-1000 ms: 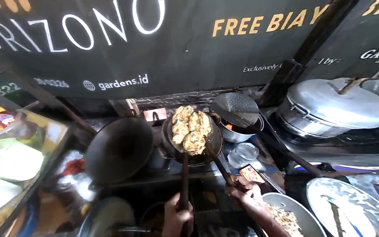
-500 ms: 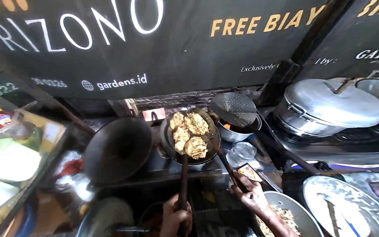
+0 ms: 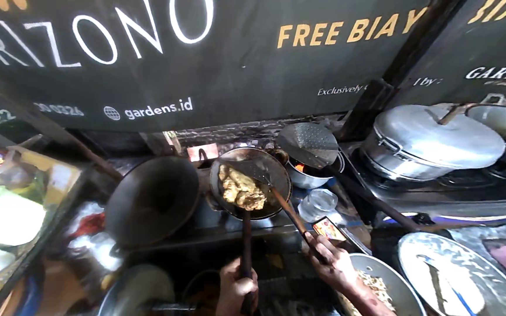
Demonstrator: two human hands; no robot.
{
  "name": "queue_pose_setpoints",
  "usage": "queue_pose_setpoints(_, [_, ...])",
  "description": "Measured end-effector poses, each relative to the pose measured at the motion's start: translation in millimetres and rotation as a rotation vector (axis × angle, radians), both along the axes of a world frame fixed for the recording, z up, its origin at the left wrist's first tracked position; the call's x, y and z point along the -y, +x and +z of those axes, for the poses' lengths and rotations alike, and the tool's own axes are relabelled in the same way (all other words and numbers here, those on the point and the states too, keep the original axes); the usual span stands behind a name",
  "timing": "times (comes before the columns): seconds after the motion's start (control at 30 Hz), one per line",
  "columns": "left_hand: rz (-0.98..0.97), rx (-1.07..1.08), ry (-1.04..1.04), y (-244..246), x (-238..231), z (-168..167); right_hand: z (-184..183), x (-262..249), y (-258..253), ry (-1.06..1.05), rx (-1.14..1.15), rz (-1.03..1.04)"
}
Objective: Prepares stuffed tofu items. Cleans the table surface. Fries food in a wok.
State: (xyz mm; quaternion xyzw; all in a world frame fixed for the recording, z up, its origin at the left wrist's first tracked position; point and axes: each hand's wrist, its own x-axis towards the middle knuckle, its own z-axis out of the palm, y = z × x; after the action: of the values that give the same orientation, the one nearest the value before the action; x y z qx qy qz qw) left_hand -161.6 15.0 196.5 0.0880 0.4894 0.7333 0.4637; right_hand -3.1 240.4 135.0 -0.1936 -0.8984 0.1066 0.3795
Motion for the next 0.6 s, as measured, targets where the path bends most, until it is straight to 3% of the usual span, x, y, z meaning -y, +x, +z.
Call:
queue_pose_setpoints(0.13, [0.034, -0.114, -0.139, -4.5, 4.5, -4.9, -5.5, 4.5, 2.7, -0.086, -0.011, 0.009])
queue_pose_setpoints(0.47, [0.018, -0.191, -0.137, -10.1, 10.3, 0.8, 29.4, 4.7, 8.7, -0.223, -0.108, -0.044])
queue_pose_setpoints(0.6, [-0.005, -0.223, -0.088, -13.3, 14.2, 7.3, 35.7, -8.8, 6.1, -0.169, -0.131, -0.117])
